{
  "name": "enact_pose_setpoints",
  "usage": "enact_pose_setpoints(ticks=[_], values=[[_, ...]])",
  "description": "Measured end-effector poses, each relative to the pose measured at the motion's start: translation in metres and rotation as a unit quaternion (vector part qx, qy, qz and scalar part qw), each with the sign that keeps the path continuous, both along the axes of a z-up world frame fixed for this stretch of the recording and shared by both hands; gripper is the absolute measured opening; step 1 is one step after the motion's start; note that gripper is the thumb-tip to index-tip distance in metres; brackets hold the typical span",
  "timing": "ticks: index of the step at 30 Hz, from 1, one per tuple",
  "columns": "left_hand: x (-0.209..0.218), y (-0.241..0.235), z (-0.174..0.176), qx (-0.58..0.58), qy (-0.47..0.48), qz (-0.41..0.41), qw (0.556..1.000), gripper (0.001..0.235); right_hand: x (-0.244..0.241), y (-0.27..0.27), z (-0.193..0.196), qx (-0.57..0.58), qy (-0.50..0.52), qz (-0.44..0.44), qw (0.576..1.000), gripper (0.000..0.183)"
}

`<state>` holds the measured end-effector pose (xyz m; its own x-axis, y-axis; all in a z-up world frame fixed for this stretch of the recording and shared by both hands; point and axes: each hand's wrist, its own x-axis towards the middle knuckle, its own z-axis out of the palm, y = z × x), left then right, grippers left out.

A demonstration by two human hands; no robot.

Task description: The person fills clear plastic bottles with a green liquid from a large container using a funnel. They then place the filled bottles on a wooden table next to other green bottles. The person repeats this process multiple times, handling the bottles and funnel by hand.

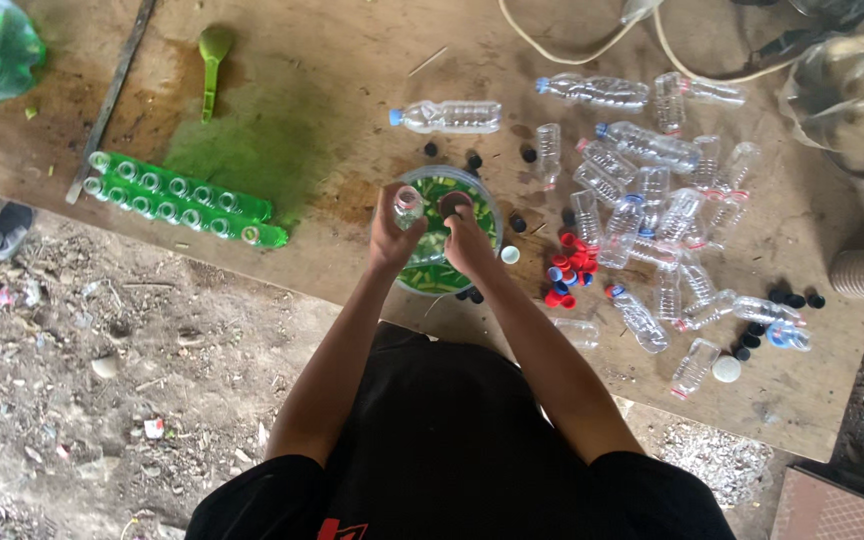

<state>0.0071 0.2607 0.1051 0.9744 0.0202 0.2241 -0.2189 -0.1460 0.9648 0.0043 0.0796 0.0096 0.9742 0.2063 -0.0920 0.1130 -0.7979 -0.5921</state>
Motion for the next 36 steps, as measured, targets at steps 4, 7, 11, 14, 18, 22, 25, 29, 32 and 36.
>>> enact_pose_setpoints(ticks=[4,7,11,14,18,22,25,29,32,36], values=[[-0.016,0.010,-0.031,-0.006,-0.014,-0.003,1.000,0.061,0.019,0.001,-0.007,-0.137,0.073,0.082,0.984,0.019],[-0.022,0.016,-0.042,-0.025,-0.020,-0.013,0.999,0.064,0.024,-0.003,-0.006,-0.193,0.110,0.114,0.968,0.023],[-0.025,0.022,-0.052,-0.027,-0.016,-0.036,0.999,0.065,0.020,-0.007,-0.017,-0.079,0.050,0.049,0.994,0.061],[-0.022,0.020,-0.055,-0.010,-0.024,-0.034,0.999,0.066,0.022,-0.011,-0.033,0.131,-0.092,-0.061,0.985,0.020],[-0.019,0.016,-0.048,-0.008,-0.124,-0.040,0.991,0.072,0.030,-0.027,-0.048,0.417,0.151,-0.233,0.866,0.016],[-0.027,0.015,-0.026,0.057,-0.011,-0.034,0.998,0.061,0.024,-0.036,-0.034,0.520,0.194,-0.270,0.787,0.018],[-0.027,0.010,-0.010,0.102,-0.009,-0.017,0.995,0.053,0.015,-0.031,-0.006,0.548,0.153,-0.259,0.780,0.026],[-0.027,0.006,-0.001,0.153,-0.011,-0.024,0.988,0.041,0.011,-0.011,0.042,0.570,0.004,-0.161,0.806,0.039],[-0.027,0.003,-0.001,0.169,-0.010,-0.015,0.985,0.037,0.001,-0.001,0.083,0.414,-0.089,-0.082,0.902,0.041],[-0.026,0.000,-0.004,0.178,0.008,-0.003,0.984,0.039,-0.007,0.011,0.131,0.336,-0.196,-0.016,0.921,0.023]])
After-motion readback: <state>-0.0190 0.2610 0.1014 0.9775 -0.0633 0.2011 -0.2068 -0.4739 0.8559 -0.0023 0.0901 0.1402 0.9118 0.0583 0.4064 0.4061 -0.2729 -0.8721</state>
